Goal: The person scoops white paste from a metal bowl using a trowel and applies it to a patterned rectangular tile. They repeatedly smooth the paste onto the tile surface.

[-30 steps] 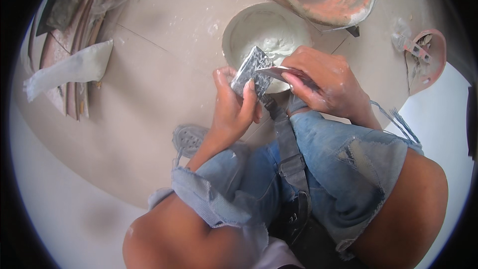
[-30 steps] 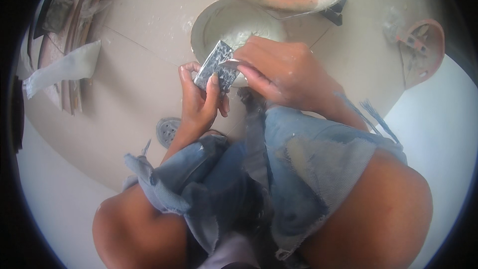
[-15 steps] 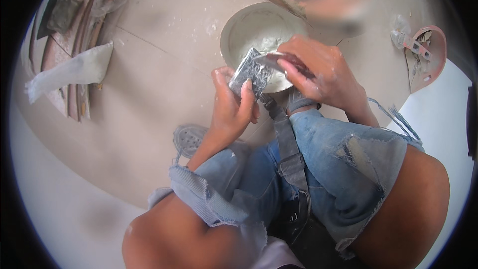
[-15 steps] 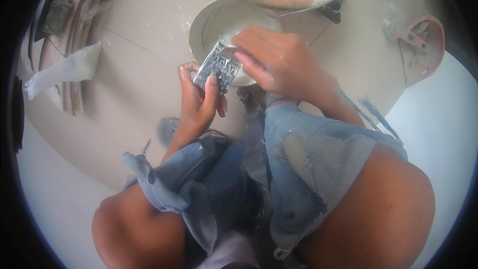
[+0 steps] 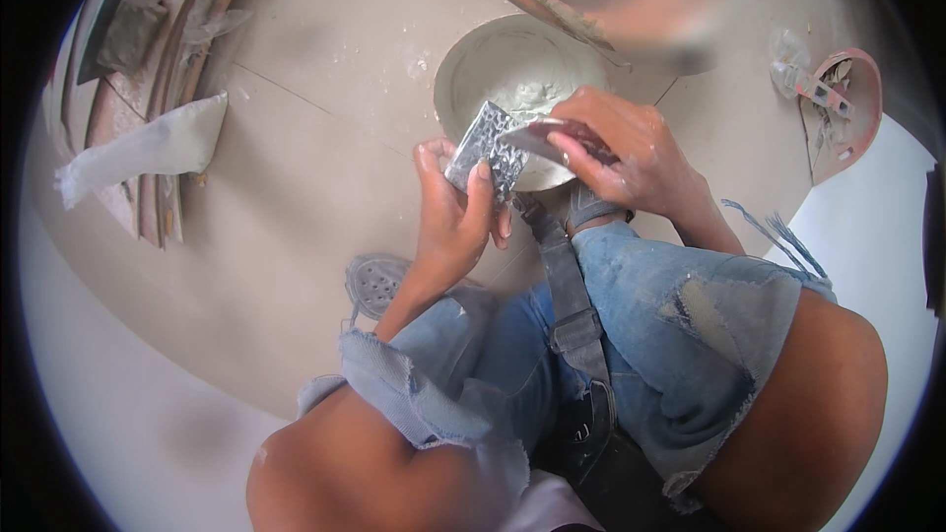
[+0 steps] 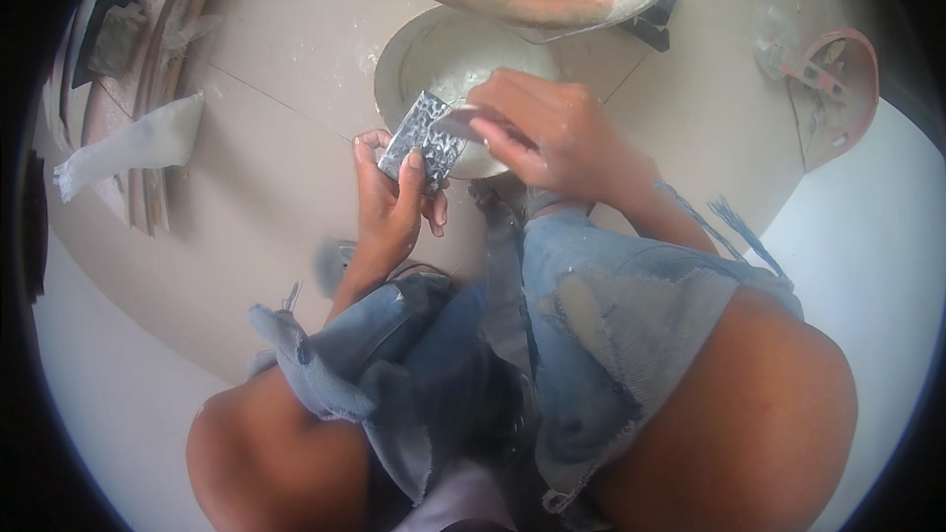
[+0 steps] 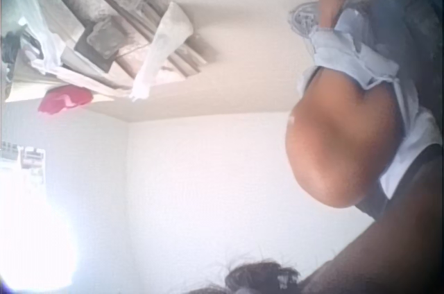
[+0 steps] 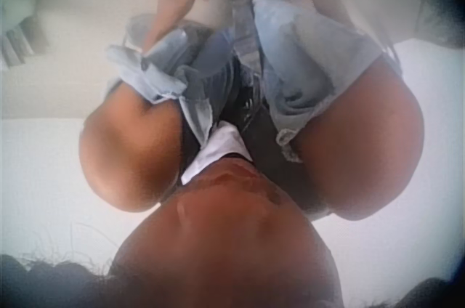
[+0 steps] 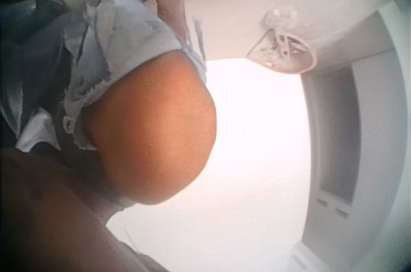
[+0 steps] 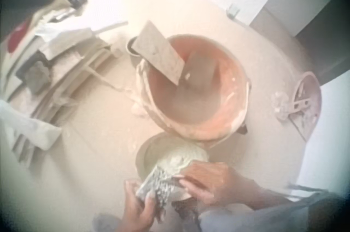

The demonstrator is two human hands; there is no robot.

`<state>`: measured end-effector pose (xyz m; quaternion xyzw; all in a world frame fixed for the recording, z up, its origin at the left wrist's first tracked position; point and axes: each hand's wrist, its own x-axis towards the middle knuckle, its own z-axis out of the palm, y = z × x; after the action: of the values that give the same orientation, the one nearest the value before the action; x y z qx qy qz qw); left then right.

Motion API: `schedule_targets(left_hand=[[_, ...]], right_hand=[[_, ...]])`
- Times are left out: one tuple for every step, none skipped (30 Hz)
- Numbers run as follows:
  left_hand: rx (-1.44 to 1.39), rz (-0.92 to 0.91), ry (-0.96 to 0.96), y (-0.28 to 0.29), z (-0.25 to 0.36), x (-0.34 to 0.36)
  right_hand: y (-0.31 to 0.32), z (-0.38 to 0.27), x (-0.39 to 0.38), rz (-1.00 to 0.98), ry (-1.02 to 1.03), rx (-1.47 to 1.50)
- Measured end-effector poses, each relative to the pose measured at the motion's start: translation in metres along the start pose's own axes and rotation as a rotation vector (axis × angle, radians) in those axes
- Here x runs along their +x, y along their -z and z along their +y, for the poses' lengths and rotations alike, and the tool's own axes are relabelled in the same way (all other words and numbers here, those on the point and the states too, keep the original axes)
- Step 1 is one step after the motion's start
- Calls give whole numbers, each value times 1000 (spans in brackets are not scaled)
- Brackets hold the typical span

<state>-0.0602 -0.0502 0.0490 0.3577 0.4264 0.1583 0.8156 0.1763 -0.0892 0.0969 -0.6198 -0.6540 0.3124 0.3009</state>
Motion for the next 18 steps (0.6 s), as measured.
schedule_targets(left_hand=[[3, -17, -4, 0, -1, 0], [4, -23, 20, -2, 2, -2], [5, -29, 44, -5, 8, -5], [5, -35, 68, -7, 12, -7], [8, -27, 62, -7, 12, -5], [13, -4, 53, -2, 11, -5], [18, 19, 43, 1, 12, -4], [14, 45, 43, 4, 14, -4], [4, 62, 43, 4, 15, -4], [-7, 81, 42, 5, 16, -3], [-28, 64, 51, 4, 18, -2], [-51, 48, 59, 4, 21, -1], [-76, 33, 67, 4, 24, 0], [-97, 35, 79, 8, 29, -3], [-121, 38, 90, 14, 35, -6], [-158, 11, 105, 17, 34, -3], [-183, -43, 124, 23, 34, 0], [-209, -100, 141, 30, 34, 3]], right_hand=[[-2, 10, -1, 35, -19, -4], [-3, 17, 0, 73, -41, -10], [-2, 21, 2, 71, -91, -47], [-1, 22, 0, 118, -87, -85], [0, 20, 0, 165, -82, -123], [-2, 18, 3, 207, -67, -151], [-2, 10, 6, 233, -69, -142], [-2, -1, 8, 257, -71, -133], [0, -9, 7, 282, -77, -134], [2, -10, 6, 273, -31, -147], [4, -10, 4, 265, 13, -164], [6, -10, 2, 254, 58, -181], [4, -10, -3, 320, -48, 6], [-2, -9, -6, 373, -144, 219], [-9, -7, -9, 416, -243, 430], [-10, -1, -14, 445, -296, 599], [-11, 4, -20, 472, -349, 765], [-13, 10, -25, 498, -403, 930]])
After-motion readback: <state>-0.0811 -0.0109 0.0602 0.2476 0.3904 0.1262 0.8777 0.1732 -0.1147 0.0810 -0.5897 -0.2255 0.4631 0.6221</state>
